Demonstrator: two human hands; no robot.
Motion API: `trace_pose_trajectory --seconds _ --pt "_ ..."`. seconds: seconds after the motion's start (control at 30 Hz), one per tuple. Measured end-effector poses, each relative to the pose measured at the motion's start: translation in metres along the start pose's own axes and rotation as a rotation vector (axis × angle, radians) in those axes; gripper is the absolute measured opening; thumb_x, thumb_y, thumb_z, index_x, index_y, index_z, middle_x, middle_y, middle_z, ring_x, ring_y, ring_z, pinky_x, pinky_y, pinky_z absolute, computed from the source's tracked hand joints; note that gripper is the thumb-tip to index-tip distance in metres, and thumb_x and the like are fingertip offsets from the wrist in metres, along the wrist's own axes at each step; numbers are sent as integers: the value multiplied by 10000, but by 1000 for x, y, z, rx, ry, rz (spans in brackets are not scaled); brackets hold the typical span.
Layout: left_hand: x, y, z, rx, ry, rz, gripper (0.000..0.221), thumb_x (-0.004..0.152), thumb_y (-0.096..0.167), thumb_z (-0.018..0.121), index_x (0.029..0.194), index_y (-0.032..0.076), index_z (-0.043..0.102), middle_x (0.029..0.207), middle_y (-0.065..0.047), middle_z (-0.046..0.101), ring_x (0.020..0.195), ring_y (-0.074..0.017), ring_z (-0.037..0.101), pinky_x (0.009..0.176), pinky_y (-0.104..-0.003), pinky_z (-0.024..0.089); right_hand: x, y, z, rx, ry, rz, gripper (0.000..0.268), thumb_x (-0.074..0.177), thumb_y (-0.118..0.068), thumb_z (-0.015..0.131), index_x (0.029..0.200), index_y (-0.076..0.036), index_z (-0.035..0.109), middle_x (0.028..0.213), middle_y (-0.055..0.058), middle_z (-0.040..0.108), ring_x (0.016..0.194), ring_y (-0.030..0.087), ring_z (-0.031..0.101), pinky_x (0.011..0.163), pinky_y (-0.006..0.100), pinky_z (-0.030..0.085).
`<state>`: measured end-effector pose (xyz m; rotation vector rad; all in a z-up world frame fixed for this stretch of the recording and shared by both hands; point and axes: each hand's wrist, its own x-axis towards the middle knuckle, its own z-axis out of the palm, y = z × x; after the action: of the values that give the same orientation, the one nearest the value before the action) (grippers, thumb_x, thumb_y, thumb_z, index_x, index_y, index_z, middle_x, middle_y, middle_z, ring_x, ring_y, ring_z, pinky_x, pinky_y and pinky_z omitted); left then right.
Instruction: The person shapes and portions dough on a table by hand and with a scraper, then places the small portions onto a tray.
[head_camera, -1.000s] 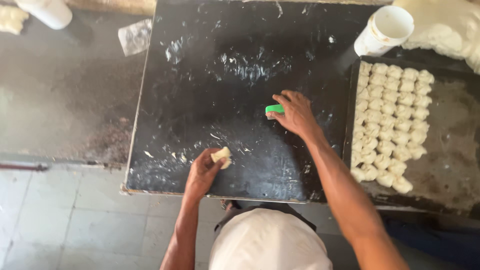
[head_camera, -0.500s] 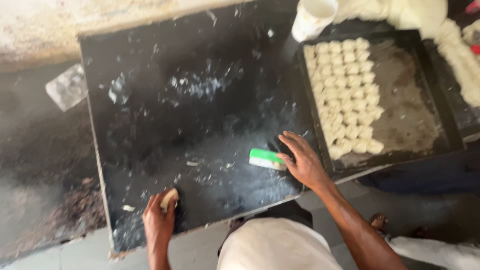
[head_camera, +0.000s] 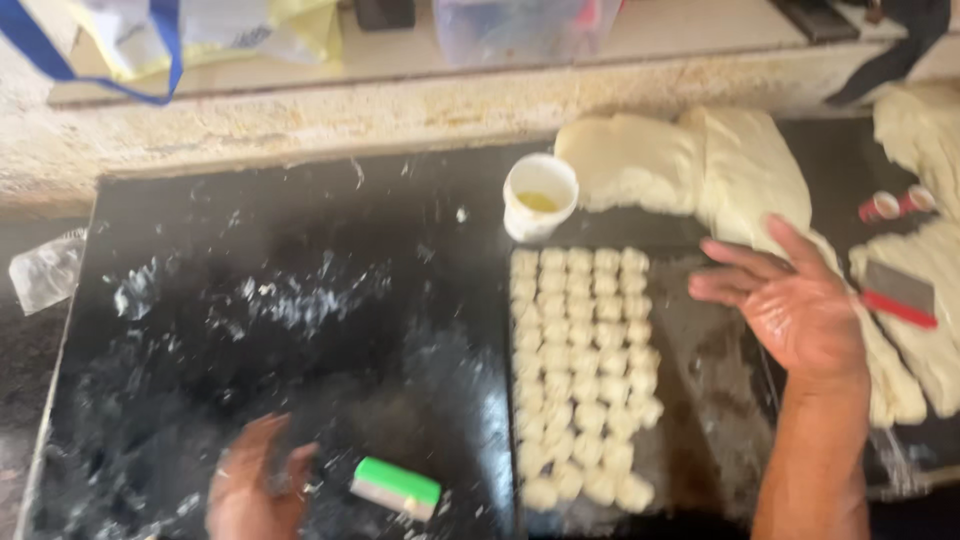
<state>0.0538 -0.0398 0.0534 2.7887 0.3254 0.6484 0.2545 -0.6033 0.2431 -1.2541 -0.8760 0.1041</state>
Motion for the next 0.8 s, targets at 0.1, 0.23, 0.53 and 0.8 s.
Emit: trace_pose_trajectory --seconds 0.1,0.23,0.53,0.8 --pt "42 181 23 -506 -83 221 455 790 178 802 1229 106 707 1300 -119 687 1188 -348 651 971 -427 526 24 49 -84 -824 267 452 658 944 -442 673 1516 -153 525 1474 209 625 1339 310 620 1110 474 479" --pt "134 349 113 -634 -476 487 496 987 342 673 1406 93 578 1522 -153 502 1374 -396 464 1109 -503 400 52 148 -166 -1333 -14 661 662 951 -507 671 1522 -242 466 1562 116 502 1425 318 492 1154 496 429" --pt "296 497 240 -43 -402 319 1090 744 397 872 1605 292 211 1701 -170 28 1538 -504 55 1137 -781 175 94 269 -220 -1468 -6 702 1178 663 -584 850 1607 -408 166 1701 138 -16 1508 532 34 1120 743 225" --pt "322 491 316 -88 -338 230 835 832 327 802 1530 439 357 1691 -53 142 1500 -496 181 1063 -795 278 92 280 -237 -1386 126 505 850 788 -294 842 1519 -444 435 1695 147 255 1485 558 241 1029 793 365"
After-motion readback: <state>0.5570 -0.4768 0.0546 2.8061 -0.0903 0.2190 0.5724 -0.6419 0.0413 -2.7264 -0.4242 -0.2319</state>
